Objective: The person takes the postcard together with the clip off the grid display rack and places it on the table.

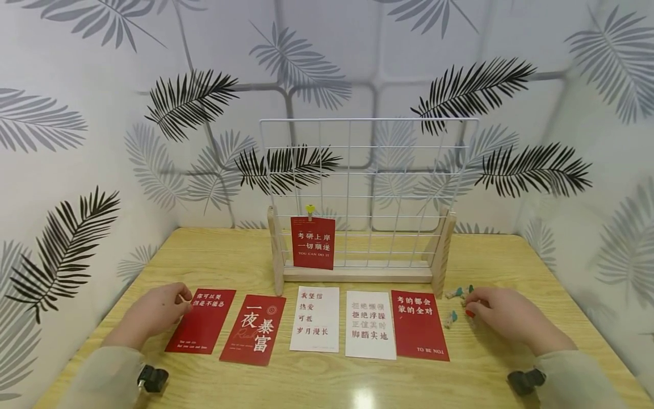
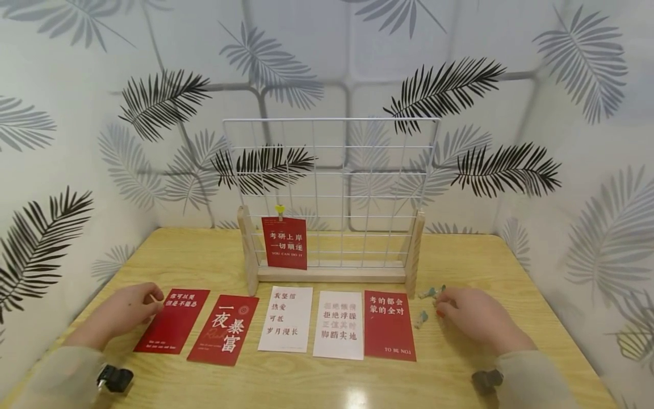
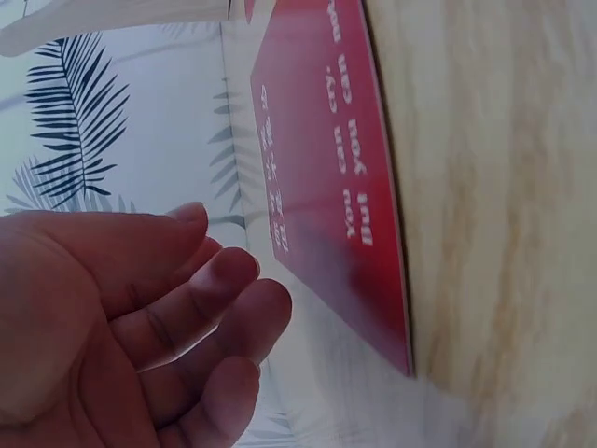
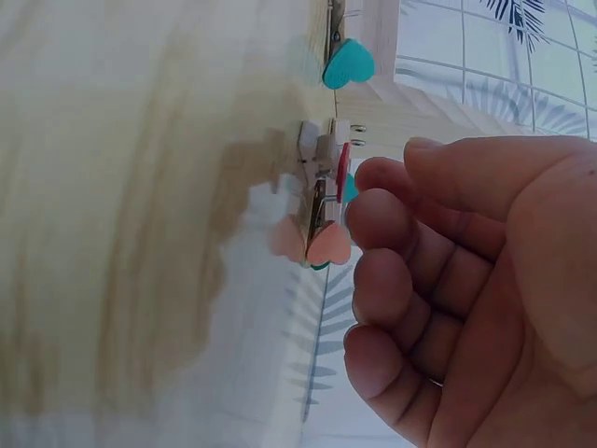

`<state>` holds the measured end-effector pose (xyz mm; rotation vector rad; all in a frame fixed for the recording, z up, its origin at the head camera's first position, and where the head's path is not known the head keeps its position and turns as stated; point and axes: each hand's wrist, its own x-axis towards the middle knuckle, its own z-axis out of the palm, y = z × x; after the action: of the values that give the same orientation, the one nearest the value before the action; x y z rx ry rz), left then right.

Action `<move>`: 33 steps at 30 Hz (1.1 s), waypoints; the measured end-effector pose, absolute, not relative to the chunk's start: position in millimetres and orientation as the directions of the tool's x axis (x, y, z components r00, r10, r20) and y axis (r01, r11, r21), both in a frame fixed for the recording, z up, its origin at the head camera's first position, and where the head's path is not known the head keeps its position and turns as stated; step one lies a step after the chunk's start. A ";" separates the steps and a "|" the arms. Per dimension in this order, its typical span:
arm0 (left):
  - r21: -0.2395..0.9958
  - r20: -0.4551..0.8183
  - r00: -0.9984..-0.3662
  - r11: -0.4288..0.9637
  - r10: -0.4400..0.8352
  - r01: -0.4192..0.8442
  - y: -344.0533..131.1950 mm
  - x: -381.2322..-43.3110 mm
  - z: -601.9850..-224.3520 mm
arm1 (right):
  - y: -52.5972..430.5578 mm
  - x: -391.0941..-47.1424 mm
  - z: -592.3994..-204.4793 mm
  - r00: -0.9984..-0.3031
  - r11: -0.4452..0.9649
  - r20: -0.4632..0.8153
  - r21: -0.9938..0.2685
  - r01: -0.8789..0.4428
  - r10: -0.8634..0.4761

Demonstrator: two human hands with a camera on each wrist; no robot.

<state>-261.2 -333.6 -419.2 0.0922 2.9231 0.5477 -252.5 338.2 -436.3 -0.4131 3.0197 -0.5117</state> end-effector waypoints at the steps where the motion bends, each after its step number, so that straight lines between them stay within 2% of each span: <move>1: 0.365 -0.144 -0.985 0.930 0.090 0.032 -332.0 -260.4 -419.0 | 337.5 -252.8 -436.2 -0.963 0.909 -0.006 -0.333 -0.251 -0.269; 9: 0.371 -0.075 -0.992 0.926 0.103 0.068 -312.4 -255.7 -412.3 | 324.8 -252.7 -430.5 -0.965 0.892 0.033 -0.376 -0.253 -0.260; 16: 0.385 0.029 -0.988 0.910 0.155 0.154 -286.5 -253.0 -402.6 | 310.7 -256.7 -421.7 -0.962 0.878 0.048 -0.398 -0.264 -0.268; 29: 0.419 0.112 -0.975 0.881 0.191 0.220 -248.9 -252.1 -392.0 | 288.1 -261.4 -409.0 -0.935 0.857 0.151 -0.376 -0.354 -0.320; 33: 0.412 0.137 -0.970 0.879 0.200 0.240 -237.4 -251.4 -389.5 | 277.1 -263.4 -402.6 -0.934 0.842 0.175 -0.403 -0.358 -0.313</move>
<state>-251.4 -237.4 -389.5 0.3675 3.1329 0.7049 -263.4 277.1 -402.6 -0.5680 3.1135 -0.7133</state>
